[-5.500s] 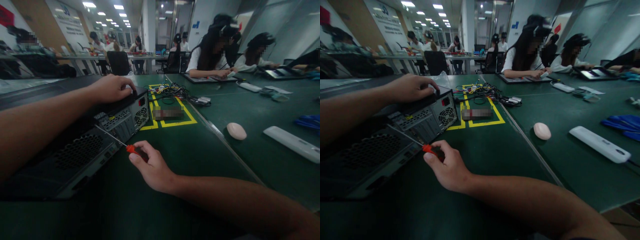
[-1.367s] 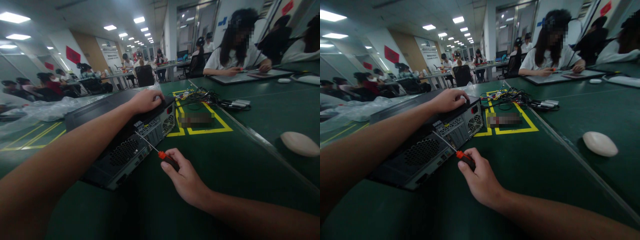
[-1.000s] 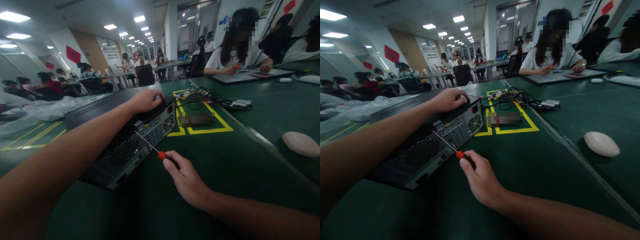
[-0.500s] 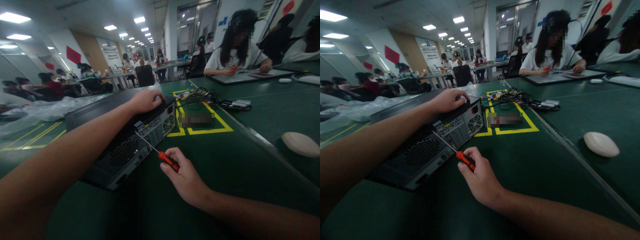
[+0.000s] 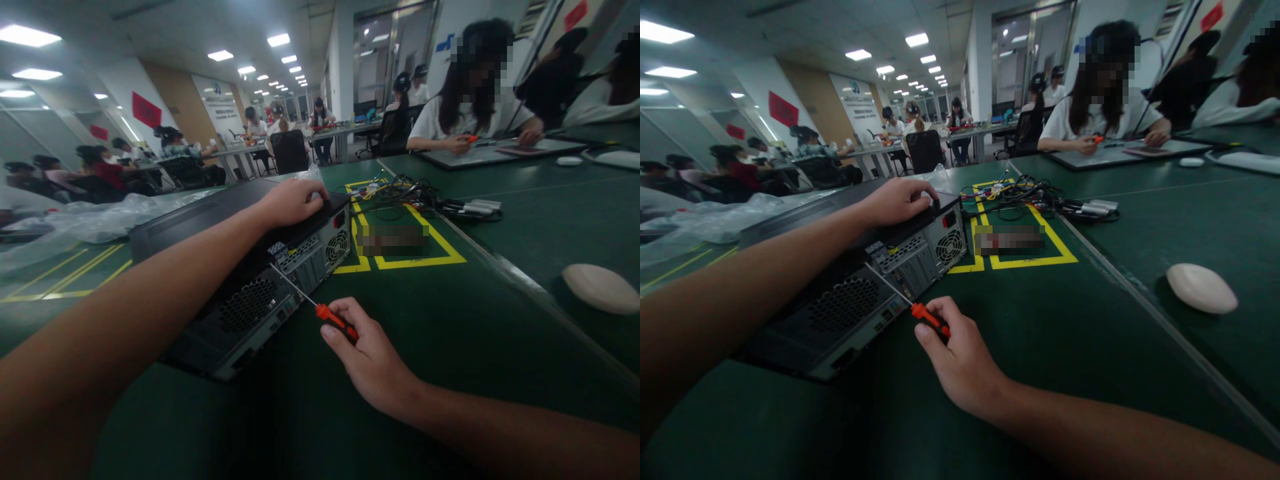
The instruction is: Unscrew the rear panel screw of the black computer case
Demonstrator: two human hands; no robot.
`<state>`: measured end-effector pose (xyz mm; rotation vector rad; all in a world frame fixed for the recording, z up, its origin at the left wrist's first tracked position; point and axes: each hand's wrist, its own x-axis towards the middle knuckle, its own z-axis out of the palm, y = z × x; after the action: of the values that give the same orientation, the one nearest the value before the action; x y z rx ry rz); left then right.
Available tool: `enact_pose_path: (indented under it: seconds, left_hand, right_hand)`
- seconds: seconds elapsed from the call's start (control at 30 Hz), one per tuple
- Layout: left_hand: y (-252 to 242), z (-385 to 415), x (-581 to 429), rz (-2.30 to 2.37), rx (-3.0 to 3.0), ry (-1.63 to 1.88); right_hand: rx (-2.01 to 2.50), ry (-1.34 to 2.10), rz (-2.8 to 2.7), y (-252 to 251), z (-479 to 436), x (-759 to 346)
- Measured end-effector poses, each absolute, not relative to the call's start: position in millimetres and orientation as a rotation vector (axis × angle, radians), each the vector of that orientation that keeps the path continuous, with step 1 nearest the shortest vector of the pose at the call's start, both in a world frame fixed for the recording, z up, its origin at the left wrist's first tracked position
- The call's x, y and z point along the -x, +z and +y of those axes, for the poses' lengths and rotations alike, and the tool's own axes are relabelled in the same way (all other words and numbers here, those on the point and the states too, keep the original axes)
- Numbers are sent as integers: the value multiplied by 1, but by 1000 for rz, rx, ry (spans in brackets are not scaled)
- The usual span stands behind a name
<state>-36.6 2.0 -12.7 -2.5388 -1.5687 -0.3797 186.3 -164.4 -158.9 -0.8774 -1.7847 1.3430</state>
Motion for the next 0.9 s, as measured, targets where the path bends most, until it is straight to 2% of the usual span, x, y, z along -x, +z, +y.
enact_pose_path:
  seconds: [0.9]
  left_hand:
    - [-12, 1, 36, -1576, 2534, -366]
  right_hand:
    - [832, 1418, -1749, -160, -164, -185]
